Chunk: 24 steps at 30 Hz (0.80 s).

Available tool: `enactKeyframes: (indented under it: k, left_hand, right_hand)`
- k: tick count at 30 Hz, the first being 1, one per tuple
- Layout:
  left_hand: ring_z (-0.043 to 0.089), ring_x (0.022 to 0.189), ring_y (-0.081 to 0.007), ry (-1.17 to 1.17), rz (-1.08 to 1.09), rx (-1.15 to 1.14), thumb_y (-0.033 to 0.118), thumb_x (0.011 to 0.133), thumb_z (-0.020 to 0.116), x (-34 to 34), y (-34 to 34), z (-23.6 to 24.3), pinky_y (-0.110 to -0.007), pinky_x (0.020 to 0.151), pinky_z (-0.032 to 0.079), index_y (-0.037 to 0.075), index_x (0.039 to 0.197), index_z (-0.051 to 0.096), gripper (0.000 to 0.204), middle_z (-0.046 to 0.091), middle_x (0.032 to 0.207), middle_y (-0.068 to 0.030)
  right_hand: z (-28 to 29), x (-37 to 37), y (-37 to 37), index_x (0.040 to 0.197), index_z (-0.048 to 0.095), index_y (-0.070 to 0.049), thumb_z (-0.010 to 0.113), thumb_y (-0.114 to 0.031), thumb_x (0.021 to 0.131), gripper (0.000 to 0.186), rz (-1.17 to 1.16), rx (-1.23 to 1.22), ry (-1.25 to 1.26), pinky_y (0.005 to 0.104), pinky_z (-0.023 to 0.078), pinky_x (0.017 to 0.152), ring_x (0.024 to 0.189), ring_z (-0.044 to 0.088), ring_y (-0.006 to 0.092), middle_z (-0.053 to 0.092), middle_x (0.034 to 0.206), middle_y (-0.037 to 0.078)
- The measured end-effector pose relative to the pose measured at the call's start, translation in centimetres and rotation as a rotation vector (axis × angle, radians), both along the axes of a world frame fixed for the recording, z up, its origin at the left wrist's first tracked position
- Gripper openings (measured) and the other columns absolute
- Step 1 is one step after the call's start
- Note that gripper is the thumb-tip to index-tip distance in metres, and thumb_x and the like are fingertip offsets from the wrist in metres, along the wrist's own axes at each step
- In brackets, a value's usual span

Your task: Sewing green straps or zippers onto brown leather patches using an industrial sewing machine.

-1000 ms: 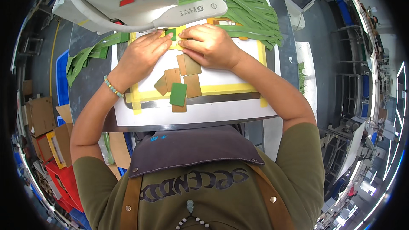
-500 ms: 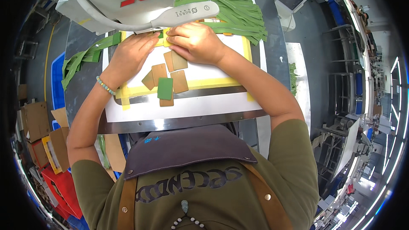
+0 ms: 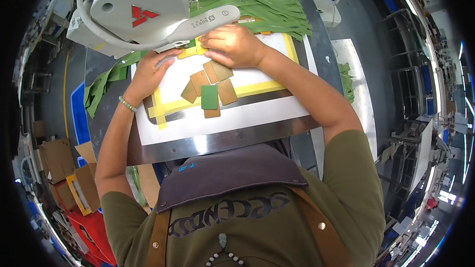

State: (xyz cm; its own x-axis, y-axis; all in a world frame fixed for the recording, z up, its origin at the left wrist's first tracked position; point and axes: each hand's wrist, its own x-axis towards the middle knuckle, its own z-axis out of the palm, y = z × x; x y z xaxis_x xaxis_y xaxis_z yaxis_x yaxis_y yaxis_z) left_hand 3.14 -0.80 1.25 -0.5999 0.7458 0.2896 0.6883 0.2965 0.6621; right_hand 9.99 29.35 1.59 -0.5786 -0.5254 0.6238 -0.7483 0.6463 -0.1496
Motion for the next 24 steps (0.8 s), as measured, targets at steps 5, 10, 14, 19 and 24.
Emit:
enactKeyframes:
  k: [5,10,14,19,24]
  left_hand:
    - [0.054,0.068,-0.0239,-0.015,0.144,0.075,0.015,0.099,0.069,-0.3,0.0,-0.7,-0.037,0.069,0.047,0.002,0.119,0.076,0.025,0.067,0.082,-0.0143]
    - [0.056,0.065,-0.0243,0.160,0.266,0.142,0.017,0.096,0.073,-0.3,0.7,-0.4,-0.039,0.064,0.045,-0.003,0.104,0.074,0.021,0.065,0.079,-0.0162]
    - [0.063,0.090,-0.0368,-0.035,0.326,-0.041,0.010,0.093,0.069,0.5,1.0,1.3,-0.044,0.080,0.050,-0.002,0.114,0.073,0.024,0.071,0.102,-0.0180]
    - [0.069,0.081,-0.0239,0.080,0.227,0.141,0.011,0.097,0.072,-0.4,0.9,-0.4,-0.037,0.080,0.056,-0.002,0.117,0.073,0.024,0.072,0.102,-0.0143]
    - [0.069,0.092,-0.0195,-0.118,0.182,0.068,0.011,0.097,0.073,1.0,0.8,0.1,-0.033,0.089,0.056,-0.002,0.120,0.072,0.026,0.072,0.101,-0.0098]
  right_hand:
    - [0.1,0.3,-0.1,0.103,0.078,-0.007,0.079,-0.020,0.088,0.019,-0.017,0.016,-0.042,0.0368,0.060,0.090,0.100,0.073,0.0246,0.078,0.109,0.005]
    - [0.6,0.1,0.2,0.105,0.078,-0.006,0.075,-0.022,0.092,0.021,-0.011,0.005,-0.116,0.0414,0.056,0.095,0.103,0.072,0.0275,0.078,0.110,0.007]
    - [1.3,0.0,0.2,0.106,0.076,-0.005,0.067,-0.025,0.098,0.024,-0.385,0.101,-0.248,0.0480,0.051,0.098,0.105,0.069,0.0357,0.076,0.105,0.015]
    - [0.9,-0.4,-1.2,0.095,0.072,-0.005,0.067,-0.026,0.098,0.021,-0.503,0.239,-0.339,0.0501,0.056,0.072,0.080,0.072,0.0390,0.073,0.083,0.017]
    - [3.7,3.2,-1.6,0.090,0.067,-0.006,0.065,-0.026,0.100,0.023,-0.392,0.214,-0.274,0.0490,0.054,0.063,0.068,0.069,0.0374,0.067,0.069,0.014]
